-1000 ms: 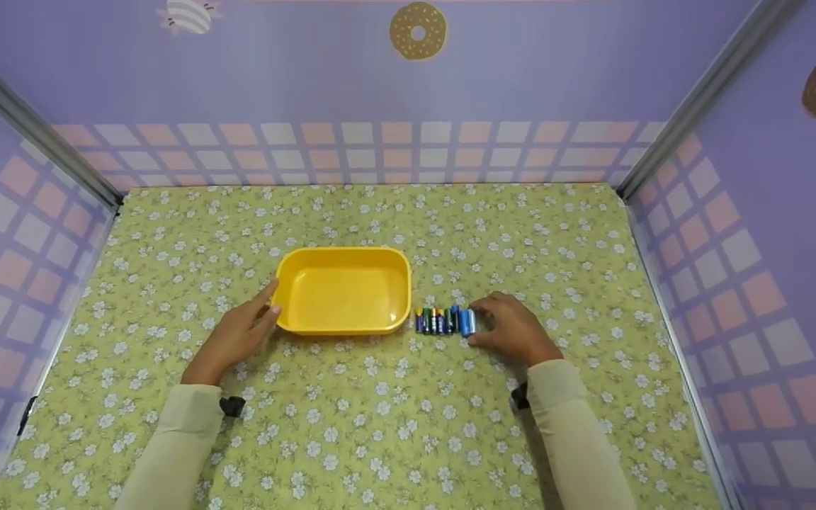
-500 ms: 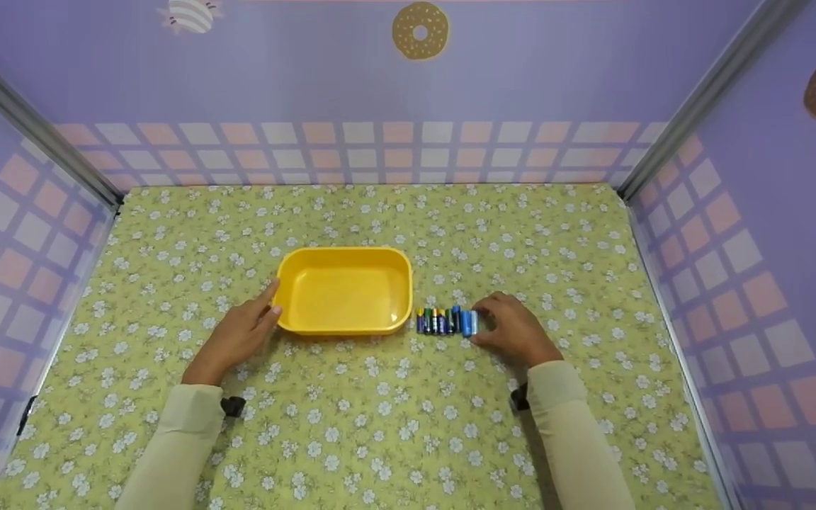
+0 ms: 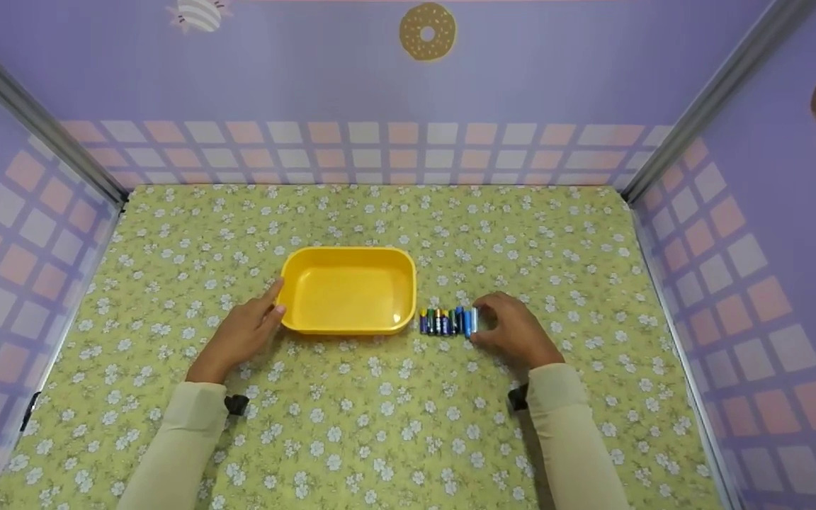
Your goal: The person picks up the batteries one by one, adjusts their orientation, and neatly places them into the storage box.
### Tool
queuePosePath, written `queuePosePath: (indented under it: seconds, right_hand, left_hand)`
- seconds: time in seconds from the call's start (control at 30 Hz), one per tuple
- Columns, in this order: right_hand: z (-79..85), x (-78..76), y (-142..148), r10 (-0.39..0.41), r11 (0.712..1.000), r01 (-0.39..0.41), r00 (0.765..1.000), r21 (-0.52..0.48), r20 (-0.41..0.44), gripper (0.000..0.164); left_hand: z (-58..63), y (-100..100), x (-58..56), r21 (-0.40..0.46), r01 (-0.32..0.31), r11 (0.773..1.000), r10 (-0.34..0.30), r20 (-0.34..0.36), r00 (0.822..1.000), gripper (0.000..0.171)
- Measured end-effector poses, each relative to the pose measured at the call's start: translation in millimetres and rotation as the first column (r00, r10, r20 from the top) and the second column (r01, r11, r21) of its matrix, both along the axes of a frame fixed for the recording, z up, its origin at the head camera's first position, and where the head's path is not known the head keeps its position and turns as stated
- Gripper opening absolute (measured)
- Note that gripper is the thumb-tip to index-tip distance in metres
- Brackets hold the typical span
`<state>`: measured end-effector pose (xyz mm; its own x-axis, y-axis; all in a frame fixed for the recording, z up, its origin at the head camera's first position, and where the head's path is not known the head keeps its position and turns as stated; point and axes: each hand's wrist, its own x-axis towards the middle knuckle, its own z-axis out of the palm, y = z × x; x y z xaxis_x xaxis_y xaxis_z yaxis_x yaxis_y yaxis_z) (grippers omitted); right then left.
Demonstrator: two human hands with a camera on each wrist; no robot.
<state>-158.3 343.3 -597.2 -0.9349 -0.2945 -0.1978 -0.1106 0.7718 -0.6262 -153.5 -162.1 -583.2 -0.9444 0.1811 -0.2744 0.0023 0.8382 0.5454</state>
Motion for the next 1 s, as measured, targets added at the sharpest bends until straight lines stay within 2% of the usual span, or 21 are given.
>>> queuePosePath:
  seconds: [0.37,0.5,1.0]
  right_hand:
    - [5.9,2.2,-6.4,-0.017,0.999,0.015,0.999,-0.05,-0.036,0.058]
    - [11.4,0.8,-14.0,0.0,0.998,-0.004,0.997,-0.061,-0.071,0.059]
    - [27.4,-18.7,-48.2,0.005,0.982,-0.033,0.989,-0.187,-0.148,0.058]
  left_hand:
    - [-1.1,-1.0,-0.2,0.0,0.015,1.0,-0.015,0.006,1.0,0.061]
    - [-0.9,-2.2,0.8,0.008,0.021,1.0,-0.021,0.005,1.0,0.062]
    - [-1.1,0.0,-0.7,0.008,0.0,1.0,0.0,0.016,1.0,0.06]
